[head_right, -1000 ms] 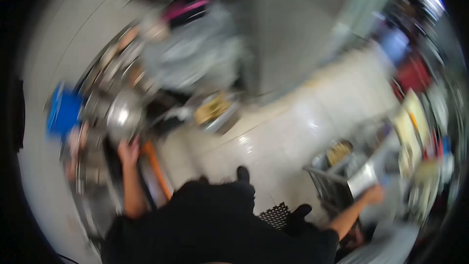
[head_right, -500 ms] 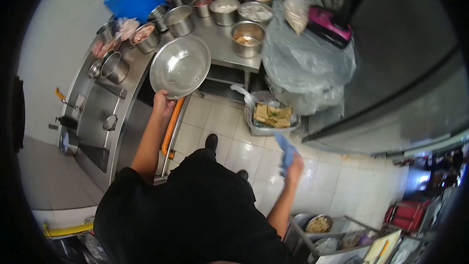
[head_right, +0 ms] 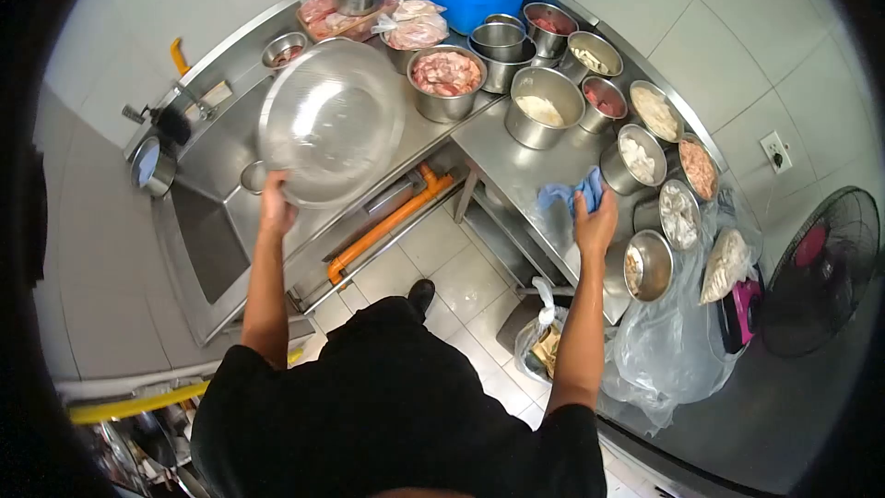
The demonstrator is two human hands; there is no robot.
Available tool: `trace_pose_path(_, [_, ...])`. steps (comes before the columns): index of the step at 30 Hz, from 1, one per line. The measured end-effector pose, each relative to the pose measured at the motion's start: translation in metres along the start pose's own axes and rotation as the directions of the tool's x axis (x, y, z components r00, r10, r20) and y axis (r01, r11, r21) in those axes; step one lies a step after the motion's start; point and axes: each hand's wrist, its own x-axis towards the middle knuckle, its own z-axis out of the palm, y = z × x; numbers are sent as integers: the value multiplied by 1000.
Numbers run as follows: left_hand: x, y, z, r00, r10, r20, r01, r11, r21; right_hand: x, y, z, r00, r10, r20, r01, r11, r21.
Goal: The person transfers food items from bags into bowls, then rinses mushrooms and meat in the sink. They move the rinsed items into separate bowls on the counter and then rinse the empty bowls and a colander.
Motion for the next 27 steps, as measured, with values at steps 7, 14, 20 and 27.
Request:
trace_pose_path(7, [78, 73, -56, 978, 119, -170, -72, 963, 260, 54, 54, 49, 914, 334, 229, -224, 888, -402])
trace_pose_path(14, [115, 71, -12, 968, -43, -247, 90, 980, 180, 189, 19, 37, 991, 101, -90, -110, 989, -103])
trace_pose_path(20, [93, 71, 23, 952, 53, -301, 0, 985, 174, 347, 187, 138, 968, 5, 251, 133, 837, -530])
trace_pose_path(27, [29, 113, 29, 876, 103, -471, -95, 995, 42, 421, 238, 187, 924, 211, 319, 35, 784, -619])
